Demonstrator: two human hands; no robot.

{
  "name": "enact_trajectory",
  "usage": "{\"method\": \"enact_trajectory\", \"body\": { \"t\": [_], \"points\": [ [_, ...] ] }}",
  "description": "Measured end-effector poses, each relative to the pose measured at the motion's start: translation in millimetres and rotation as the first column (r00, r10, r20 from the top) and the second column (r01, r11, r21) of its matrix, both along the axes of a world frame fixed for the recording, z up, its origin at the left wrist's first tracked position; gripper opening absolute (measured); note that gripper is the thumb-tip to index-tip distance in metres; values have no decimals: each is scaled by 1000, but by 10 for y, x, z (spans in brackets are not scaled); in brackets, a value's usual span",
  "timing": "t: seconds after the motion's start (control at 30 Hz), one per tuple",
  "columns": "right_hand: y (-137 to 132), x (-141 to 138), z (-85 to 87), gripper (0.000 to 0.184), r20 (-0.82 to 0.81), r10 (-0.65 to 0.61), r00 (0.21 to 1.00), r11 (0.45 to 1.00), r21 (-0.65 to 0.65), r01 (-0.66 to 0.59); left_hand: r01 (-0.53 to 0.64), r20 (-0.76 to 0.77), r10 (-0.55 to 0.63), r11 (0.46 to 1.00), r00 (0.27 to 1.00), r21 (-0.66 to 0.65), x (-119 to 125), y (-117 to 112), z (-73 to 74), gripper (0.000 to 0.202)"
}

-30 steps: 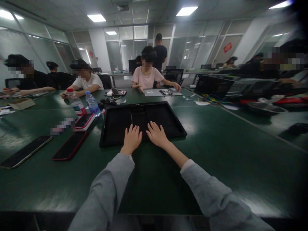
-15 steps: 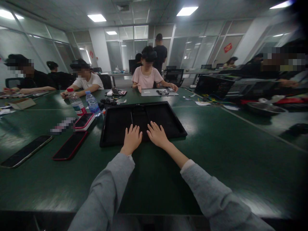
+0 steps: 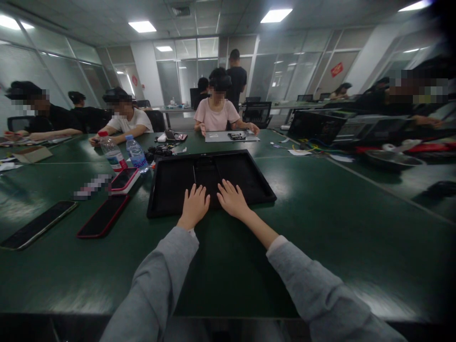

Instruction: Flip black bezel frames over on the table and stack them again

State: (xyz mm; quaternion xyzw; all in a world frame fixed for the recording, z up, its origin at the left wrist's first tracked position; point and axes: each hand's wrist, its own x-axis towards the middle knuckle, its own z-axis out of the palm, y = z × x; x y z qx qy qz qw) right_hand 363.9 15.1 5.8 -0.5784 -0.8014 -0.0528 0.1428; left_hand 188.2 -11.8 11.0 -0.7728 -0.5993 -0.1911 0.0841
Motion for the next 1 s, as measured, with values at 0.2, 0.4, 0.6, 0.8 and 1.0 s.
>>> {"method": "enact_trajectory", "body": {
  "t": [0.2,0.4,0.6,0.8,1.0],
  "points": [
    [16,2,-30,58,-2,1,1000,1000,27,-1,5,4,-5,1000,1000,4,3,1,4,52],
    [21,5,-35,57,-9,7,1000,1000,29,-7,11,14,-11,1000,1000,10,-2,23,-14,52],
    [12,12,-38,56,-17,13,1000,999,44,-12,17,27,-17,1000,999,20,-2,27,-27,51],
    [16,13,-45,56,-17,16,1000,999,50,-15,19,37,-20,1000,999,12,-6,23,-24,51],
    [24,21,-52,55,-40,20,999,999,46,-18,17,27,-17,1000,999,4,-21,32,-19,52]
  ]
}}
